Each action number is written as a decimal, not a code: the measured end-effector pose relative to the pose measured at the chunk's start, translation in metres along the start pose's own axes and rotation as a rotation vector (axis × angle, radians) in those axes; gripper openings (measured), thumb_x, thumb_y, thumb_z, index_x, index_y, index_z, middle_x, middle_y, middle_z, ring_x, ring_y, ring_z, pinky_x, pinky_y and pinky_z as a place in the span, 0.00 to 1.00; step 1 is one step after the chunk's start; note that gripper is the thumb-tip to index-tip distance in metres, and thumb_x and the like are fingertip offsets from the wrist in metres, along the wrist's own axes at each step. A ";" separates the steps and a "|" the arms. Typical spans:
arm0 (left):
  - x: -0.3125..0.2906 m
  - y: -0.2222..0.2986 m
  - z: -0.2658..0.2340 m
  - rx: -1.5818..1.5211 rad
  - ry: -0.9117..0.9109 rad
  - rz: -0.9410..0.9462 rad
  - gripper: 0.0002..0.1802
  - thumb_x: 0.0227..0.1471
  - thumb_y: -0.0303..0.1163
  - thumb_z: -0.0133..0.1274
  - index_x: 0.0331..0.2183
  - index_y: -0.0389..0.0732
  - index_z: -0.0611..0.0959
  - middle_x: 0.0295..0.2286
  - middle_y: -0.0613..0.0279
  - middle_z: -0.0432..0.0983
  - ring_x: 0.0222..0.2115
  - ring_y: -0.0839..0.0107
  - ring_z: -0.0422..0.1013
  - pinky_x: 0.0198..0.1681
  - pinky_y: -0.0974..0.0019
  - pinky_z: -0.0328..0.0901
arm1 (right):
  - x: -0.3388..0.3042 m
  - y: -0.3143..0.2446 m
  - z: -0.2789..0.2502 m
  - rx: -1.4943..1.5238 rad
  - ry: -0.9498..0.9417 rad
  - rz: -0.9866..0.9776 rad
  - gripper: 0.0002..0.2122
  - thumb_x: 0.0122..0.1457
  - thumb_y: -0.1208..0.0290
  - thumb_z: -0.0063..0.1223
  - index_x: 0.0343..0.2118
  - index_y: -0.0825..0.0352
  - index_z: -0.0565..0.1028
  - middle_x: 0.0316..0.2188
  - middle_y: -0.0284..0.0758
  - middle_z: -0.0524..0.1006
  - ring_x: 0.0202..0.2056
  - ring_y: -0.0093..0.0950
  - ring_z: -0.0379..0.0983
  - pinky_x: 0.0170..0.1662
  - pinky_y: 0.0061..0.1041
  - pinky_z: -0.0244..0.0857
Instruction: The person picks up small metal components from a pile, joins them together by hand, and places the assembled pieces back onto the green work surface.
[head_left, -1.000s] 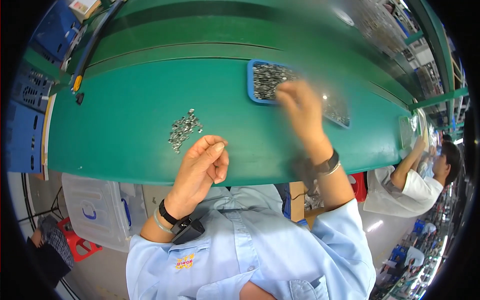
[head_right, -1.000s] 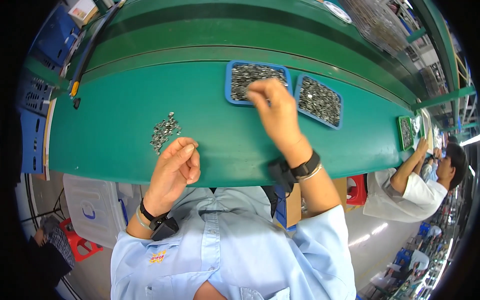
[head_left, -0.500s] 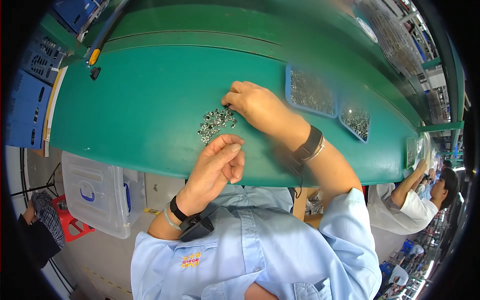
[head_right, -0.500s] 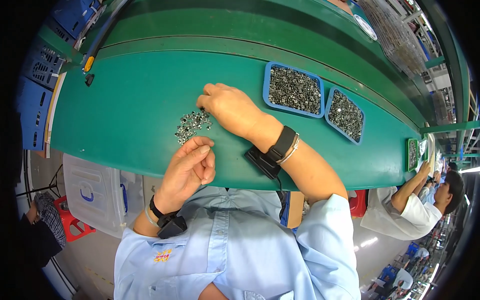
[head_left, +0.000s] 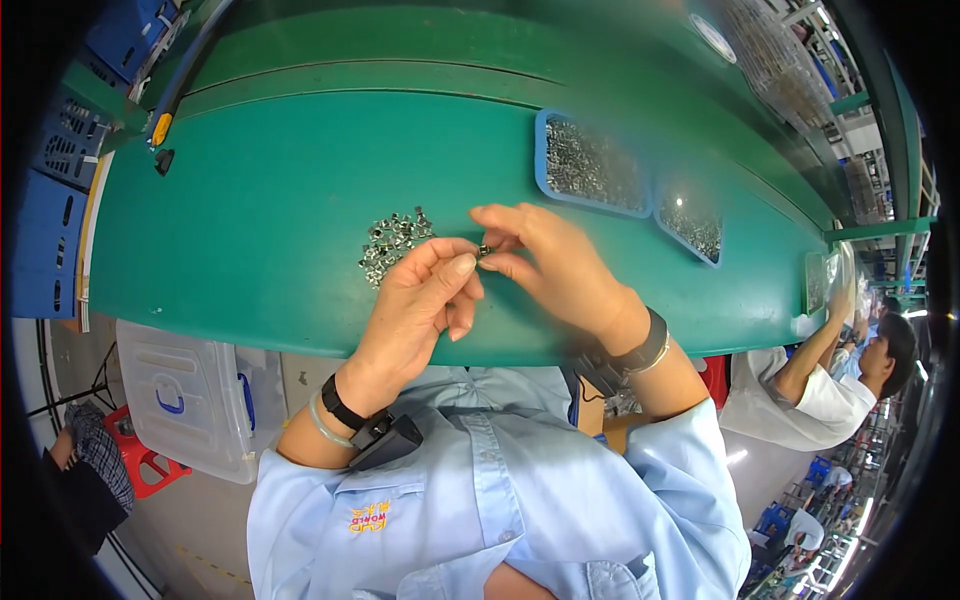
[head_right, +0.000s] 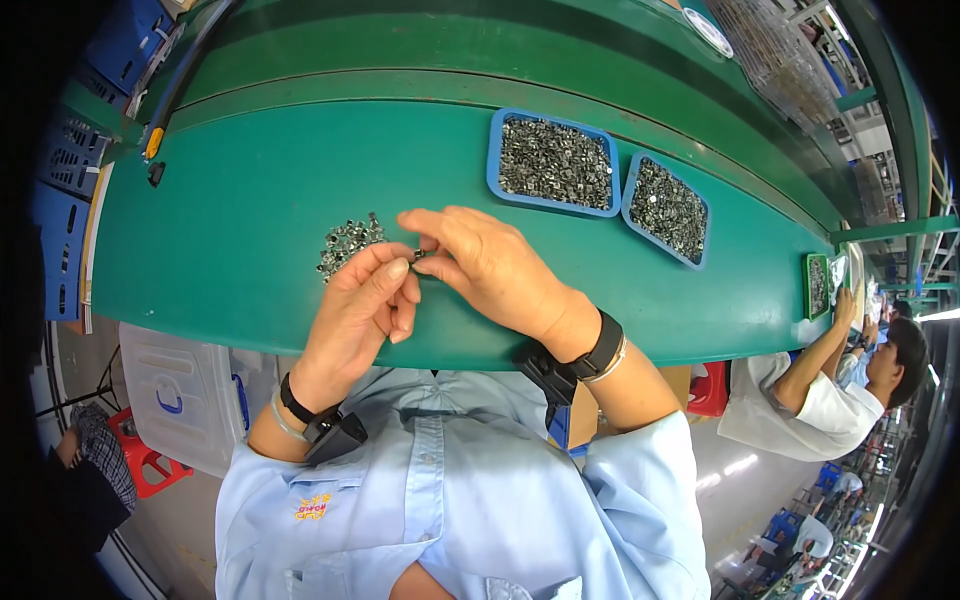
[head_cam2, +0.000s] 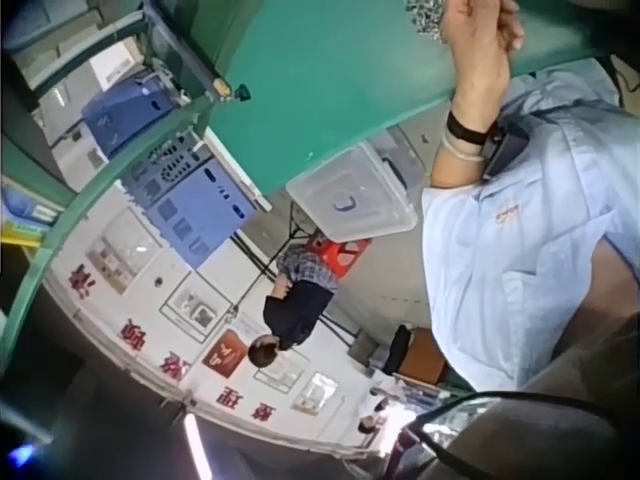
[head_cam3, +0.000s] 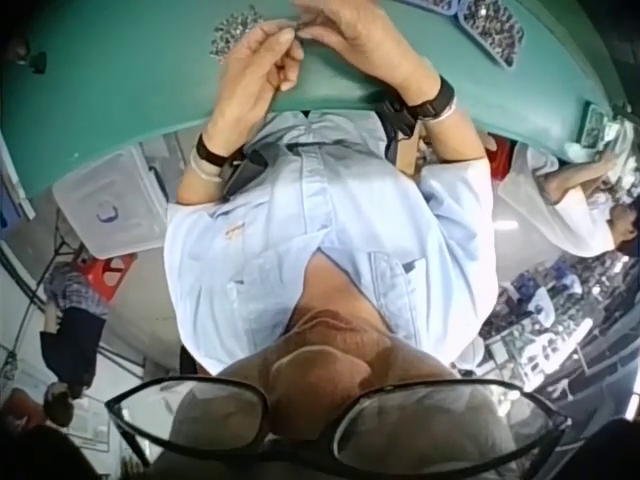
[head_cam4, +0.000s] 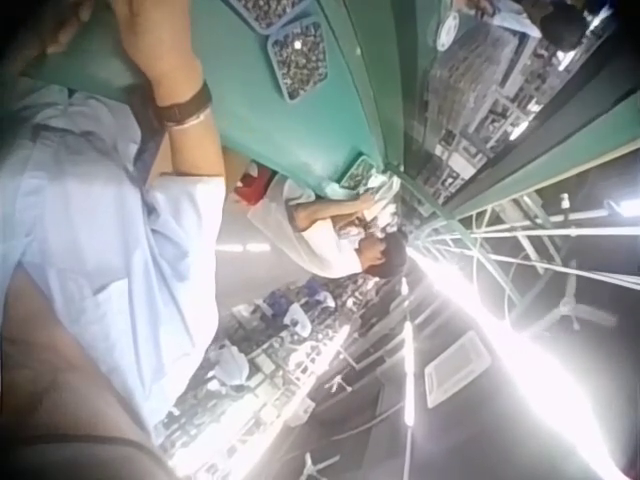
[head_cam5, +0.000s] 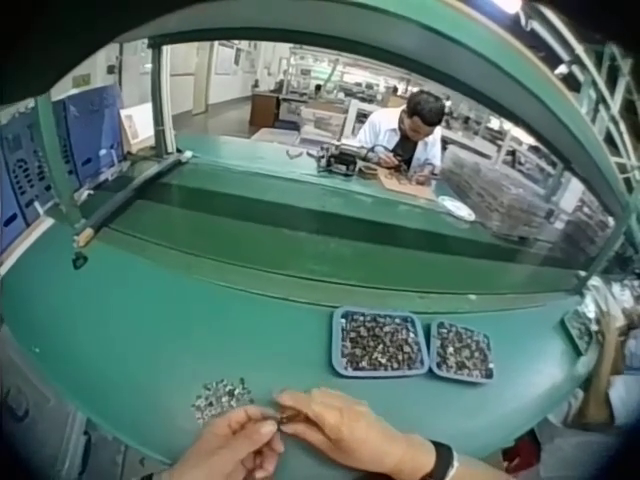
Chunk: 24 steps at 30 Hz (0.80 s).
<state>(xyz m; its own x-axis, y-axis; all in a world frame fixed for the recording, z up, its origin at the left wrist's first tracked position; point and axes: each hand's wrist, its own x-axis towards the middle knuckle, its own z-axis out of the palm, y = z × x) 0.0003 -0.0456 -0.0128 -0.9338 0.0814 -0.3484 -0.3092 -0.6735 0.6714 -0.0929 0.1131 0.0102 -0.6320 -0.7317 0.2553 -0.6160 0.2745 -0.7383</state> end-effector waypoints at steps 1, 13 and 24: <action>0.002 0.000 0.002 0.021 0.003 -0.010 0.11 0.56 0.33 0.50 0.38 0.37 0.73 0.23 0.65 0.71 0.16 0.80 0.64 0.17 0.77 0.58 | -0.002 -0.001 -0.002 -0.063 -0.004 -0.049 0.19 0.48 0.77 0.58 0.45 0.64 0.71 0.28 0.36 0.74 0.32 0.34 0.72 0.35 0.31 0.66; 0.022 -0.005 0.017 0.173 -0.050 -0.110 0.09 0.56 0.33 0.51 0.34 0.37 0.76 0.24 0.63 0.74 0.16 0.81 0.65 0.16 0.78 0.57 | -0.026 0.022 -0.020 -0.269 -0.036 -0.227 0.23 0.49 0.76 0.53 0.52 0.62 0.67 0.25 0.30 0.72 0.29 0.29 0.69 0.34 0.27 0.60; 0.022 -0.016 0.036 0.284 0.026 0.024 0.08 0.56 0.31 0.51 0.35 0.37 0.77 0.25 0.64 0.75 0.17 0.82 0.65 0.17 0.80 0.57 | -0.036 0.023 -0.027 -0.060 0.058 -0.130 0.23 0.50 0.79 0.56 0.51 0.63 0.67 0.31 0.34 0.75 0.32 0.30 0.72 0.37 0.29 0.65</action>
<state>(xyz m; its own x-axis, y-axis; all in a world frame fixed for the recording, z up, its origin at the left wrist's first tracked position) -0.0221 -0.0066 -0.0076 -0.9378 0.0466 -0.3442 -0.3284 -0.4417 0.8349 -0.0974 0.1623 0.0009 -0.5699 -0.7270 0.3830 -0.7202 0.2175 -0.6588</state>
